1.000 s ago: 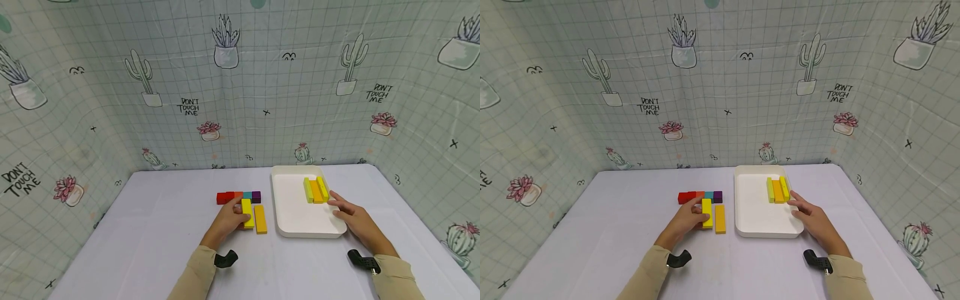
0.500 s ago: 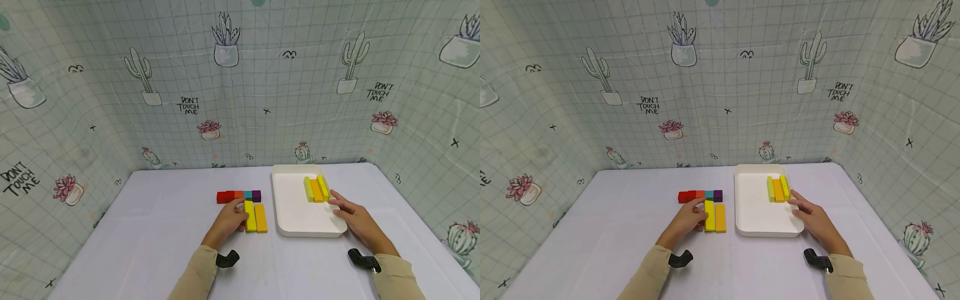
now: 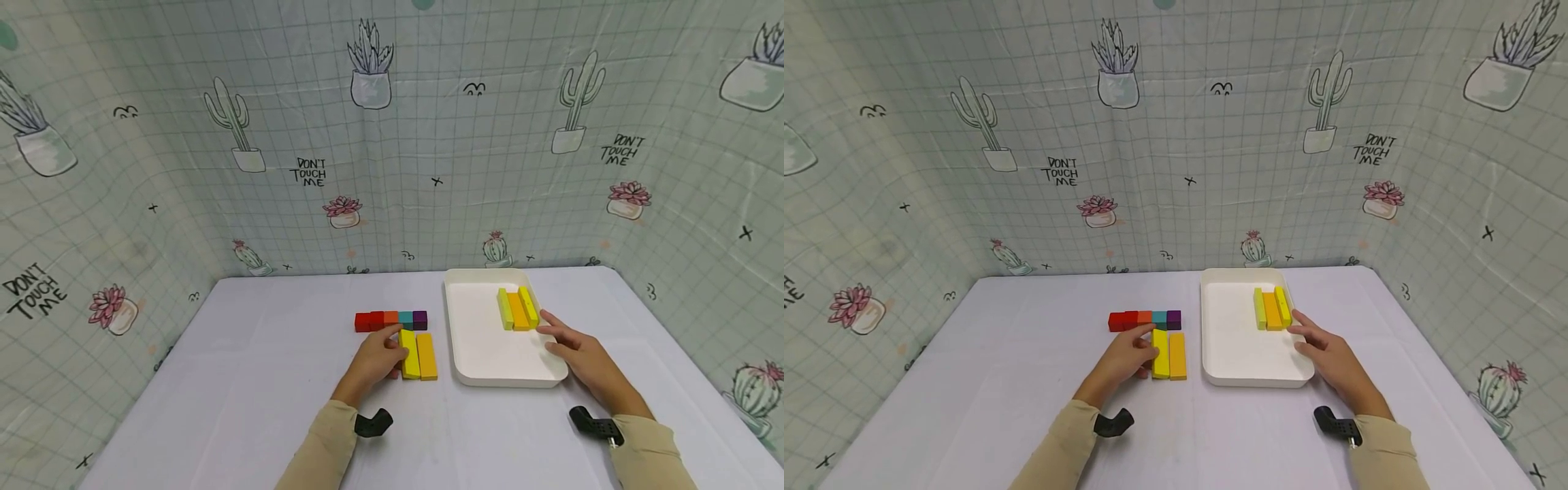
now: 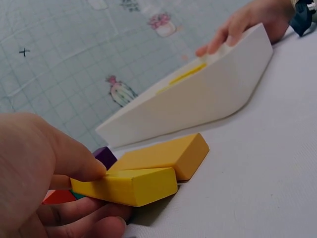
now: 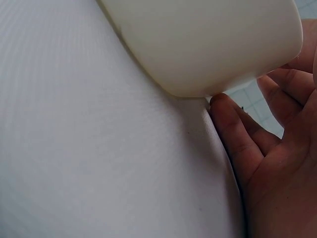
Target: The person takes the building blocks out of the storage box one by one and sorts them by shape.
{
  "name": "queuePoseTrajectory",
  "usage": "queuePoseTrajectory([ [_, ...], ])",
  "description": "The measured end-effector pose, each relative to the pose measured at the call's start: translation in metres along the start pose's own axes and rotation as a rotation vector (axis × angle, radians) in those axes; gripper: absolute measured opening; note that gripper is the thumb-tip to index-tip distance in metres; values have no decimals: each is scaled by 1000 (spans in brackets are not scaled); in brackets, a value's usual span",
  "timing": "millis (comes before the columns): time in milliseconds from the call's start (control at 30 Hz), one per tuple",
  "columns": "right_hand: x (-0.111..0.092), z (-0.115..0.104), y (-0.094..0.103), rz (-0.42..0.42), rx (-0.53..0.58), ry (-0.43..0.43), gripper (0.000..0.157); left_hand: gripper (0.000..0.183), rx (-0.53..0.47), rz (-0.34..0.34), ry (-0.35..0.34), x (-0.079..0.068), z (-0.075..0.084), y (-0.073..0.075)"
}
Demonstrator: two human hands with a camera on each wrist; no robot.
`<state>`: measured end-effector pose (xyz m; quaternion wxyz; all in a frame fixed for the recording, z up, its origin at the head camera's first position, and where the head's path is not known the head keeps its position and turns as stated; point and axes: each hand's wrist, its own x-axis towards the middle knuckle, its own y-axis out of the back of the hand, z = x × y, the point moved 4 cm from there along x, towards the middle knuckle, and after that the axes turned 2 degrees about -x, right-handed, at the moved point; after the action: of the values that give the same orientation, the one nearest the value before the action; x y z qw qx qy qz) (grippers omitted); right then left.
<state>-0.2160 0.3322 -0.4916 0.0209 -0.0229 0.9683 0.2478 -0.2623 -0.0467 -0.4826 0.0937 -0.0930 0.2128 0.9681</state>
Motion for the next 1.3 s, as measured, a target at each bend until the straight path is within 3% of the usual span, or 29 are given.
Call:
queuePoseTrajectory([
  [500,-1,-1,0,-1,-18,-1,47,51,50,8,3,0,-1,0],
  [1133,0,-1,0,-3,-11,28,48,49,250,61,-5,-6,3,-4],
  [1300,-1,-2,0,-6,-9,16,49,57,263,-1,-30,-5,3,-2],
])
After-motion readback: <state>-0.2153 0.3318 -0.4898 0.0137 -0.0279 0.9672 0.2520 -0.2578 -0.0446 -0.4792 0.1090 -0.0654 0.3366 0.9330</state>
